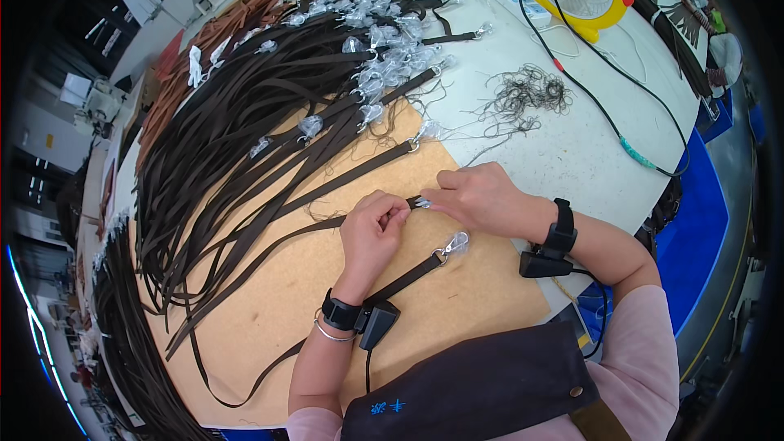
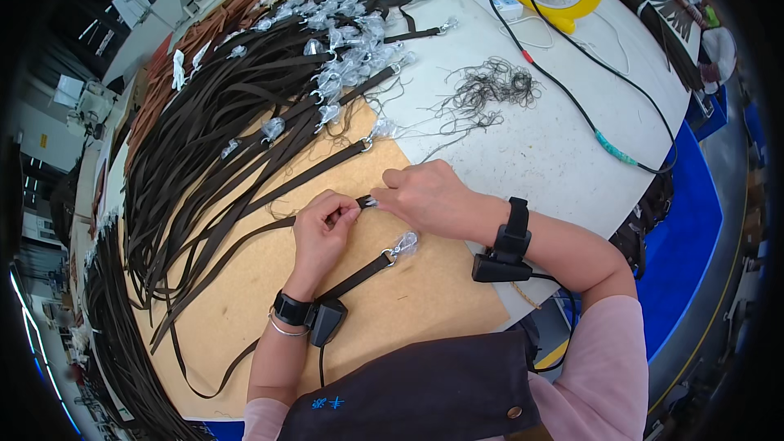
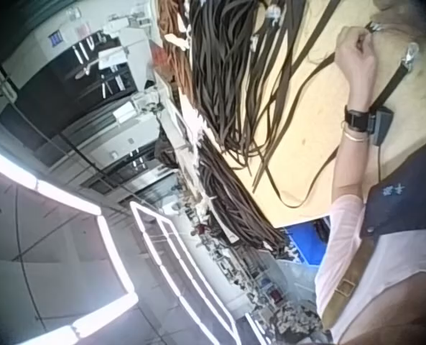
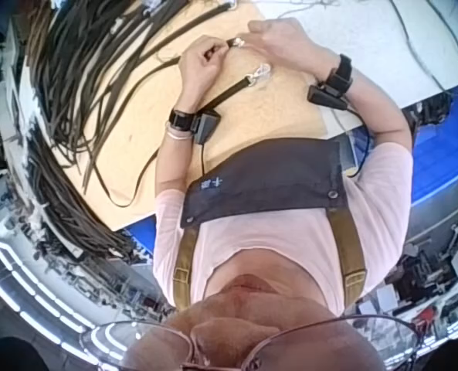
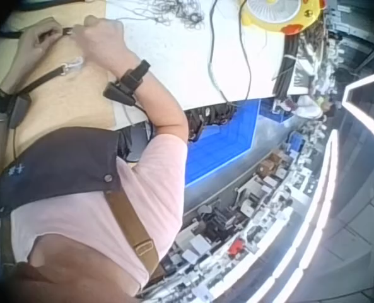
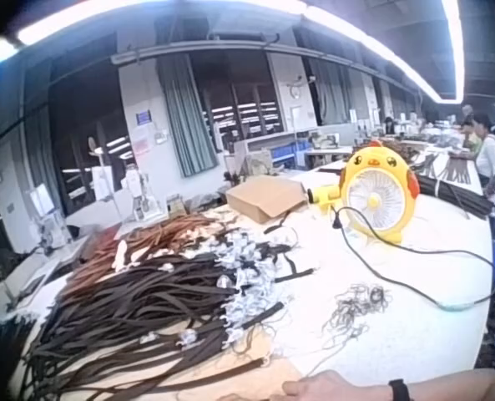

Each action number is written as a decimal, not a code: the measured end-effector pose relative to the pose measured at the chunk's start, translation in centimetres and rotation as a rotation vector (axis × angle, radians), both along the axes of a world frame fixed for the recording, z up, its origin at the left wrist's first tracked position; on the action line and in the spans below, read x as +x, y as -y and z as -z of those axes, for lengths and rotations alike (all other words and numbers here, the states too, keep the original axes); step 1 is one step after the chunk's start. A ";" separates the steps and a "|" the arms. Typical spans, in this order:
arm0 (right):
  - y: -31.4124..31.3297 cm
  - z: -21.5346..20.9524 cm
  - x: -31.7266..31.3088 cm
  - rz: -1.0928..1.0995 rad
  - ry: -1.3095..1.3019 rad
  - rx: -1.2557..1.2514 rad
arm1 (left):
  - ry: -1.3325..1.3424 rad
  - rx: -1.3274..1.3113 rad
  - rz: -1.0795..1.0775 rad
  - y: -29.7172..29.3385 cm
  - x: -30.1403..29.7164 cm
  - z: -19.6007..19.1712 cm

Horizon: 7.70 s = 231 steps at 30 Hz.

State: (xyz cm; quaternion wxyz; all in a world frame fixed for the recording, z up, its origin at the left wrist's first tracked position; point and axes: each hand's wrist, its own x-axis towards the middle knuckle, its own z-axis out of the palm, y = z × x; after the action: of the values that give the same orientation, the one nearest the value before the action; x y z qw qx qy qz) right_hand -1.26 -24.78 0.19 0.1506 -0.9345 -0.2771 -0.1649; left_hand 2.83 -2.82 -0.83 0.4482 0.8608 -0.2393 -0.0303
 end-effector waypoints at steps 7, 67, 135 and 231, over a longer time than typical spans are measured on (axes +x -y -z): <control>-0.2 0.2 0.0 0.002 0.015 0.022 | 0.015 0.008 0.019 0.0 0.0 -0.3; 1.0 0.1 0.9 0.198 -0.507 0.306 | 0.698 0.559 -0.312 -7.7 5.7 -4.7; 1.4 -0.1 1.4 0.197 -0.613 0.434 | 0.330 0.193 0.325 -0.1 0.7 -1.2; 12.4 -2.8 -1.0 -0.015 -0.318 -0.068 | 0.441 0.481 0.034 -17.4 -3.2 -2.3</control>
State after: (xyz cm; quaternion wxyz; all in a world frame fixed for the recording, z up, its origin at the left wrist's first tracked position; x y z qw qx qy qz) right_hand -2.30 -37.16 3.01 0.1622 -0.9513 -0.2623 -0.0043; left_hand -0.38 14.57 1.47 0.1689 0.9236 -0.3311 0.0935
